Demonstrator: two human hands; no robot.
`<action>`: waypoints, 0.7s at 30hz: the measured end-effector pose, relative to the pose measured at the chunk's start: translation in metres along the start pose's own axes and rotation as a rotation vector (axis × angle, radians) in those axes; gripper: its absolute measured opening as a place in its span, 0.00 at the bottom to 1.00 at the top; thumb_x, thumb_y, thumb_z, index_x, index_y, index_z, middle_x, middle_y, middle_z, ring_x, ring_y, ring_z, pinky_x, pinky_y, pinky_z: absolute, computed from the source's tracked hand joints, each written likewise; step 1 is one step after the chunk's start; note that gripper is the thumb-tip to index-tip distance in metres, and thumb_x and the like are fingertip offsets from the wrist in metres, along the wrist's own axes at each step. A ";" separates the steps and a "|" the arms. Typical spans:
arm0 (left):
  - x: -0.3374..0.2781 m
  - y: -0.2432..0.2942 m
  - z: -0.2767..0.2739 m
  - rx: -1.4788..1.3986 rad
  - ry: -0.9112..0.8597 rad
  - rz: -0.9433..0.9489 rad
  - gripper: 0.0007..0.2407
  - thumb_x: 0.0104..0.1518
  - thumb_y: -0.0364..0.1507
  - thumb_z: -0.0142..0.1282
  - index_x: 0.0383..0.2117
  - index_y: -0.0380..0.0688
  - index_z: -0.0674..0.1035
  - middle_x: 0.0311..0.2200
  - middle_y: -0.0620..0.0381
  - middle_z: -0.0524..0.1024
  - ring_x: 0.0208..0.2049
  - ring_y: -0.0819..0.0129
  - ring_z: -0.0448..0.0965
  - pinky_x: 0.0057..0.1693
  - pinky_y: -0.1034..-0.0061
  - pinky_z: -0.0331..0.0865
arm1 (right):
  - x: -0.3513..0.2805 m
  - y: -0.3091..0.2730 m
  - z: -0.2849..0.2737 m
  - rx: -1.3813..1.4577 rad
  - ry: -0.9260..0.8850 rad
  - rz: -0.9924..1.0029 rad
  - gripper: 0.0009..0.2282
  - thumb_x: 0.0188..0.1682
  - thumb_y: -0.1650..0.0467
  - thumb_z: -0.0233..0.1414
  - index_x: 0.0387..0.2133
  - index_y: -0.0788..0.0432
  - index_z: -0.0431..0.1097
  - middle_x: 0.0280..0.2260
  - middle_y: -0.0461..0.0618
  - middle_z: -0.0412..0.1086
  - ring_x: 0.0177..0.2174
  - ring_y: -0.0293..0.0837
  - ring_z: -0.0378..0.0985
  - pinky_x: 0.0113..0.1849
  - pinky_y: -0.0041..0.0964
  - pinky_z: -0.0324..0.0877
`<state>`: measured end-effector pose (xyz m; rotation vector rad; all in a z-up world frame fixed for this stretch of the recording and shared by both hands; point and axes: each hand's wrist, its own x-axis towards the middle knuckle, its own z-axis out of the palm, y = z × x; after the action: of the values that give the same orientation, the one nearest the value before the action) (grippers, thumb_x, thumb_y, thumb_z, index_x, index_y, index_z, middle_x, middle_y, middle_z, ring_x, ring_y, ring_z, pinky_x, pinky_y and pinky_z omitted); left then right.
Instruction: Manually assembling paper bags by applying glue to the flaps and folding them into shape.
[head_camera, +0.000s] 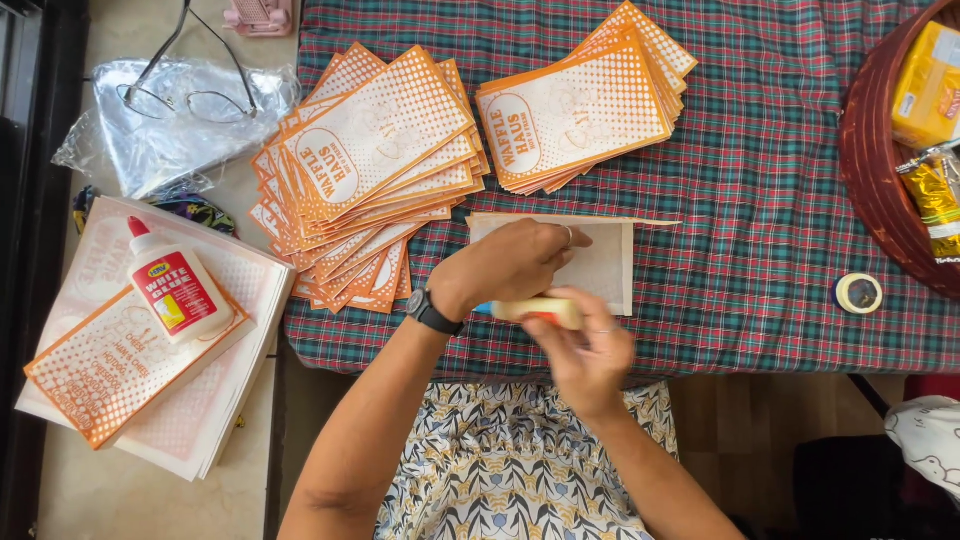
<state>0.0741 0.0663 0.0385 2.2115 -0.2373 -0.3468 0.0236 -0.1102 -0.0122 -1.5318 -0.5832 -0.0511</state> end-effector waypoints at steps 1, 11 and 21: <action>-0.010 0.007 0.001 -0.002 -0.001 0.002 0.14 0.64 0.25 0.43 0.42 0.23 0.80 0.34 0.29 0.81 0.36 0.32 0.83 0.42 0.48 0.75 | 0.004 -0.010 -0.013 -0.003 0.000 0.001 0.15 0.42 0.77 0.64 0.43 0.71 0.73 0.31 0.66 0.79 0.31 0.52 0.85 0.32 0.44 0.81; -0.108 0.034 0.075 0.038 0.503 0.350 0.02 0.61 0.21 0.58 0.34 0.34 0.81 0.27 0.52 0.80 0.23 0.64 0.79 0.27 0.76 0.71 | 0.064 -0.010 -0.153 -0.388 0.134 0.348 0.18 0.53 0.77 0.58 0.55 0.67 0.62 0.43 0.65 0.73 0.40 0.48 0.79 0.41 0.38 0.78; -0.122 -0.004 0.073 0.576 0.611 0.166 0.14 0.55 0.13 0.59 0.48 0.31 0.79 0.52 0.40 0.76 0.55 0.41 0.74 0.55 0.51 0.71 | 0.055 -0.009 -0.123 -0.572 -0.458 -0.447 0.07 0.44 0.81 0.62 0.35 0.68 0.77 0.40 0.63 0.77 0.46 0.62 0.79 0.52 0.50 0.78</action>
<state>-0.0642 0.0503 0.0120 2.7089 -0.1950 0.5575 0.1071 -0.2095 0.0256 -1.9487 -1.3597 -0.2294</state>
